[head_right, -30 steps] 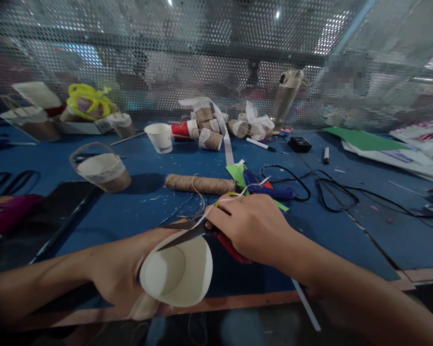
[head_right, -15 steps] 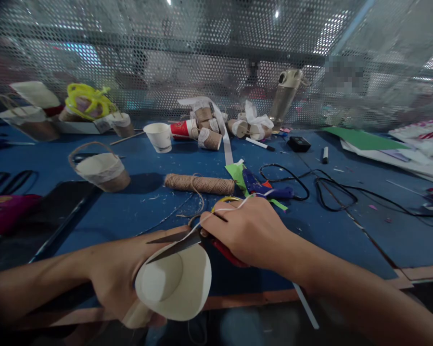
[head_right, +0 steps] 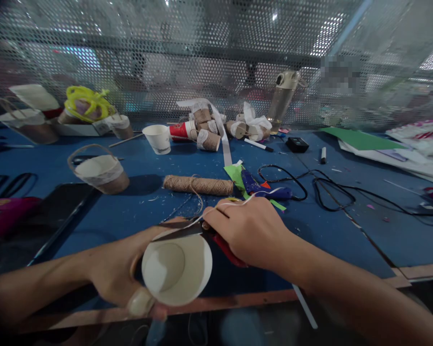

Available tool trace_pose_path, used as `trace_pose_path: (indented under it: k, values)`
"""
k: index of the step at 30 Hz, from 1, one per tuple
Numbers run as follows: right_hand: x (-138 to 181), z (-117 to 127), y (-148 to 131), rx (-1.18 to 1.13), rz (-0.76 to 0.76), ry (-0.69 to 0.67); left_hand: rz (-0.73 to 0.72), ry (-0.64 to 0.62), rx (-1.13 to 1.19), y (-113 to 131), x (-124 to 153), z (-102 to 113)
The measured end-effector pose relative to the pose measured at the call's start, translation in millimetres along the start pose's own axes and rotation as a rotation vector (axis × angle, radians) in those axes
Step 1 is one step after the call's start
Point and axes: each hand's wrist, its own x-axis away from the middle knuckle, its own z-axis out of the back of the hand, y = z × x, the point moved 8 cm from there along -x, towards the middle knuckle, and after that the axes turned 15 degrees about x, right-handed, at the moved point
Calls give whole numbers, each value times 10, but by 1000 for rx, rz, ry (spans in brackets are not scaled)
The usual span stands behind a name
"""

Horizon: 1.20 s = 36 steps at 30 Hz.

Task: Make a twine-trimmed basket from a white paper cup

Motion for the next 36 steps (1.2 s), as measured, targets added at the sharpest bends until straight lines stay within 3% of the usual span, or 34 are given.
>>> trace_pose_path:
  k: [2,4,9,14,23,36]
  values:
    - [14,-11,70,17,-61,-6,7,187,17,-10,42,122]
    - [17,-27,113,24,-93,-23,76,237,10,-62,77,138]
    - [-13,-51,72,-7,-57,-41,59,143,-67,-17,77,54]
    - [2,-89,38,-7,-46,-66,87,111,33,-59,63,36]
    - [6,-34,19,-19,-28,-11,-22,32,27,-13,27,23]
    - [-17,3,-41,-27,40,31,84,-169,-8,-63,-18,-97]
